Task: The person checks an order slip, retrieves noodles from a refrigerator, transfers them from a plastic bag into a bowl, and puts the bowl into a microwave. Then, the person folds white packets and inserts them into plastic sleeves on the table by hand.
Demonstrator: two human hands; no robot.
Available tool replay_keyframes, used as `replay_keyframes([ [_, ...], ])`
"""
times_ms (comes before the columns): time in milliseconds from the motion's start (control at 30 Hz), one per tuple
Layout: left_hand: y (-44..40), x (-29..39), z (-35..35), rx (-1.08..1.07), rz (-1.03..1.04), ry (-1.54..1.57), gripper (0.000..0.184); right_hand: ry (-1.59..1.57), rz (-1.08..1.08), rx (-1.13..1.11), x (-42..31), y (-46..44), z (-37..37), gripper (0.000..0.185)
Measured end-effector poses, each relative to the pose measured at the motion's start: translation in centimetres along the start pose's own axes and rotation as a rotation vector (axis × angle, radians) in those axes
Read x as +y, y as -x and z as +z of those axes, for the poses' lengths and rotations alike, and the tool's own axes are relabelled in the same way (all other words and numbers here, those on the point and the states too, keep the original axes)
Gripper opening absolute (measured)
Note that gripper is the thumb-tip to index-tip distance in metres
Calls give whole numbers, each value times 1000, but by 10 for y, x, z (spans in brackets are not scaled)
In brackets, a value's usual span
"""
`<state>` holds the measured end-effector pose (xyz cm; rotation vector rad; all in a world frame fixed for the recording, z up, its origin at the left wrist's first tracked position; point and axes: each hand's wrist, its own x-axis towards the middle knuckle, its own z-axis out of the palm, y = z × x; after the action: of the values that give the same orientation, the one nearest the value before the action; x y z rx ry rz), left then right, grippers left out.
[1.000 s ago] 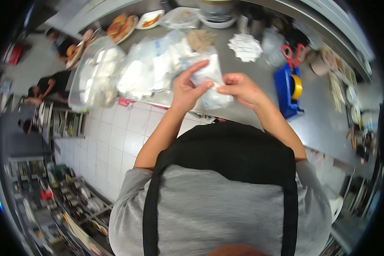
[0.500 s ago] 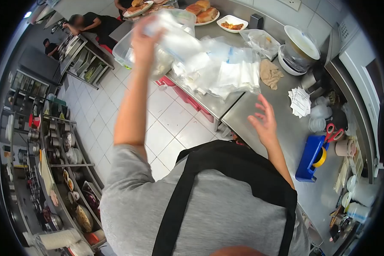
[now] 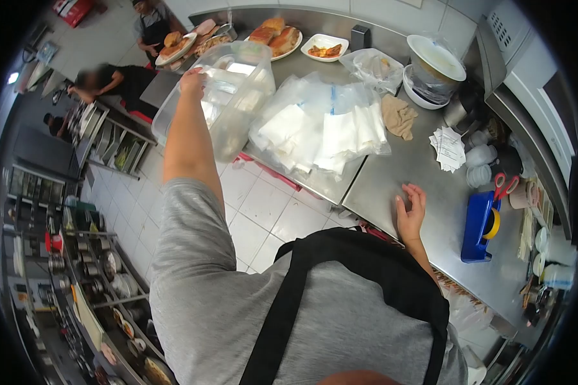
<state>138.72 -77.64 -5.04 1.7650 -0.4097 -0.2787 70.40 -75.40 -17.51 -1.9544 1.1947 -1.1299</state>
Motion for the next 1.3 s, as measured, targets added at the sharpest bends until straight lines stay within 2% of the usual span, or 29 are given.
replay_keyframes([
  [67,25,20,28,127,37,-152,34,38,-13,11,3,1,2,29],
  [167,38,29,55,263,262,-735,38,109,-57,18,5,0,2,29],
  [200,43,34,57,98,366,-949,40,132,-78,16,4,0,2,29],
  [300,35,25,73,-586,103,-981,50,178,-107,16,3,0,4,27],
  [367,-9,-17,86,-571,387,-1169,46,200,-115,21,3,0,5,26],
  [433,1,-21,87,-420,671,-1255,43,217,-129,22,3,0,6,25],
  [500,19,12,83,-235,726,-1143,35,219,-126,21,2,0,5,25],
  [567,64,60,82,149,1024,-803,27,211,-128,28,2,-1,5,24],
  [667,149,99,89,10,1355,-527,21,202,-104,46,4,-1,8,23],
  [700,187,94,94,-180,1169,-481,14,200,-105,42,3,-1,7,23],
  [733,206,81,100,-351,946,-641,21,197,-107,40,2,-2,6,22],
  [800,233,45,110,-624,734,-919,37,192,-110,37,1,0,6,22],
  [867,247,-5,122,-620,560,-993,46,189,-115,47,3,0,7,22],
  [900,267,-7,123,-579,438,-970,43,191,-118,39,3,-1,7,22],
  [967,282,-18,128,-473,385,-923,37,197,-124,23,2,0,5,22],
  [1067,279,-35,138,-416,444,-876,36,178,-141,21,4,0,4,22],
  [1267,281,-39,151,-98,628,-886,27,154,-179,12,8,3,0,23],
  [1300,275,-43,155,-137,584,-832,27,161,-184,-1,7,3,0,23],
])
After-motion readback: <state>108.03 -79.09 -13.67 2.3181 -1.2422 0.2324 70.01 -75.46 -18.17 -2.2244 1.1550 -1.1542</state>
